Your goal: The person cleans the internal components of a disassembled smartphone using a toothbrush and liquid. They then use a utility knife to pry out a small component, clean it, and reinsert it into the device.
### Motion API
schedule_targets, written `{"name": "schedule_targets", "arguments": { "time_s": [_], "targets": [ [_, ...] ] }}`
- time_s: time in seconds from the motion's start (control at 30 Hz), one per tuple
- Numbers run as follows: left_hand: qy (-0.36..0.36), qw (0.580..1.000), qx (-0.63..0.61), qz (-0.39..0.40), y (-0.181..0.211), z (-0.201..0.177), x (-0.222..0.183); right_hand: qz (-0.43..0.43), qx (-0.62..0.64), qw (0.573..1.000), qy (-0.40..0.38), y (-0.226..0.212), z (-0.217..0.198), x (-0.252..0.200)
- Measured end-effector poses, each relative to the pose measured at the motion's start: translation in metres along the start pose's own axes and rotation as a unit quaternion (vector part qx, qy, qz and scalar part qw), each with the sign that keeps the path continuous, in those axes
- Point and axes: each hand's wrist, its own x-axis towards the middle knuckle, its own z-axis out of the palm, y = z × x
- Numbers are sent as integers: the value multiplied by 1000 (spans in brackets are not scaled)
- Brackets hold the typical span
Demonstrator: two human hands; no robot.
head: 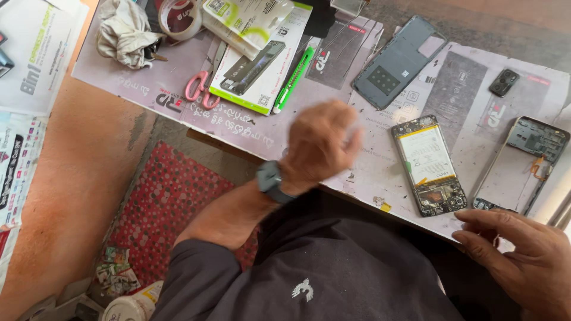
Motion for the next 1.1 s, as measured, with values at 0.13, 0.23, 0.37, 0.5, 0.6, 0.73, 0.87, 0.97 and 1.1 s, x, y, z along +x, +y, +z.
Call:
{"name": "schedule_targets", "arguments": {
  "time_s": [0.13,0.23,0.37,0.5,0.6,0.73,0.87,0.97,1.1],
  "targets": [
    [-101,960,240,-102,-78,-21,28,-99,-7,995,3,-27,-1,1],
    [-170,952,238,-91,-109,-15,28,-40,1,999,-15,-38,12,10],
    [-178,944,264,-88,-118,-10,35,-104,64,992,13,-47,25,9],
    [-78,988,35,-130,-89,-42,44,-116,105,987,40,-67,27,9],
    [-78,896,-399,-178,-38,-62,34,-83,151,984,45,-85,39,18],
    [-223,829,-513,-32,20,-39,14,-207,286,935,18,-88,60,26],
    [-220,888,-404,-22,38,-9,14,-52,237,970,-18,-71,65,24],
    [-196,935,-295,-16,37,-2,14,-6,132,984,116,-47,54,19],
    [-212,962,-166,43,26,3,17,-9,267,929,258,-8,24,7]
  ]
}}
